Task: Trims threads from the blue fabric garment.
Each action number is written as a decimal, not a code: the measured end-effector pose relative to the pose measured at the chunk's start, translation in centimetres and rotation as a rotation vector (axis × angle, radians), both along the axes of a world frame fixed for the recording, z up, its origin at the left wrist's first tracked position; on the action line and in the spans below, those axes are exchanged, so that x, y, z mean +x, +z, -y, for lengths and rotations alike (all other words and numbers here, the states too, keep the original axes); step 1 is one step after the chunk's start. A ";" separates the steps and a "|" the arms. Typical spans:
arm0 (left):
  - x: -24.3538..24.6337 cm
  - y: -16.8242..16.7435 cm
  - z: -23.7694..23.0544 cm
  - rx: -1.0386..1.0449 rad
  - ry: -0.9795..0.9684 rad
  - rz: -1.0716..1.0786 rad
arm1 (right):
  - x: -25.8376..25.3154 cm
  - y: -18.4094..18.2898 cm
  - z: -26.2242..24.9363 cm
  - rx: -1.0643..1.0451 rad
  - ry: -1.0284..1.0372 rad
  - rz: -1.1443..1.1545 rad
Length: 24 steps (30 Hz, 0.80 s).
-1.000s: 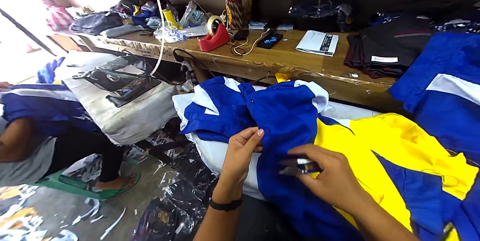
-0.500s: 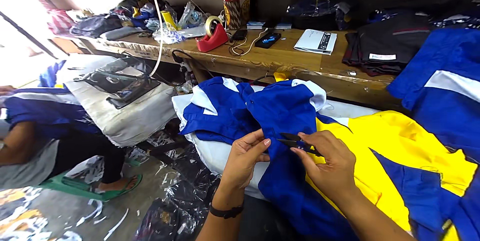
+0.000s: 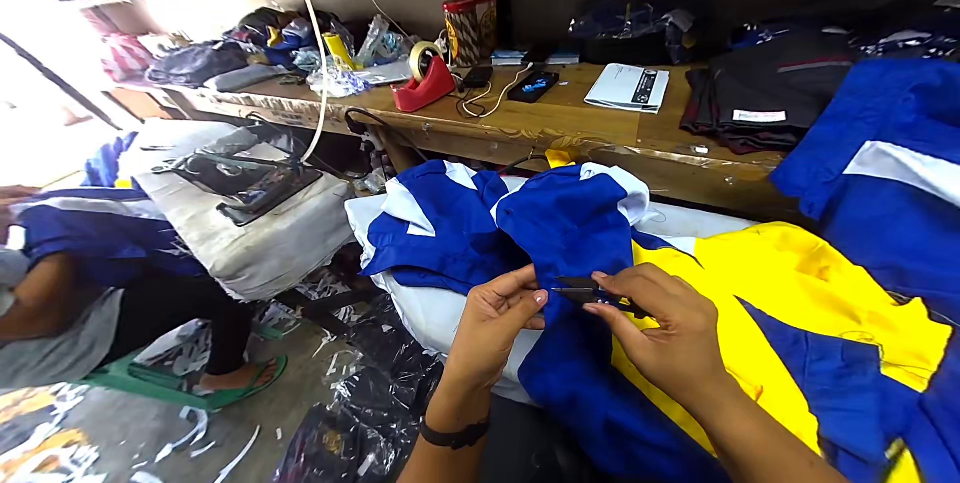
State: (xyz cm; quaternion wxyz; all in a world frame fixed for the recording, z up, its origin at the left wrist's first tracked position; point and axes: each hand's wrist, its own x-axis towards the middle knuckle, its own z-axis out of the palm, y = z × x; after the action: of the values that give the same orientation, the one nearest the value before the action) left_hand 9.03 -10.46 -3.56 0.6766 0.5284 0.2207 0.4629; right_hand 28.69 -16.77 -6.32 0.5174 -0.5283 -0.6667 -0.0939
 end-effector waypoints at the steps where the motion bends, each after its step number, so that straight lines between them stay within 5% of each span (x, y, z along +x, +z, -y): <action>1: 0.1 0.2 0.2 -0.009 0.013 -0.010 | 0.1 0.0 0.0 0.006 -0.001 0.008; 10: -0.2 -1.2 -0.8 0.076 -0.077 0.026 | 0.6 0.2 0.1 0.107 -0.048 0.122; 13: -0.1 -1.4 -1.0 0.068 -0.066 0.026 | 0.6 0.2 0.4 0.018 0.090 -0.113; 18: 0.6 -2.0 -1.0 0.046 -0.061 0.044 | -0.7 0.1 1.0 -0.267 0.659 -0.768; 24: 1.7 -3.4 -0.6 0.484 0.235 -0.317 | -2.1 -0.9 0.9 -0.394 0.816 -0.968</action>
State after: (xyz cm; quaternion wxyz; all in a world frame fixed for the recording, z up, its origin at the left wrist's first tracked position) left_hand 10.75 -9.86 -6.94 0.4304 0.7106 0.2664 0.4887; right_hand 26.61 -17.68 -7.24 0.6461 -0.3005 -0.5104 0.4814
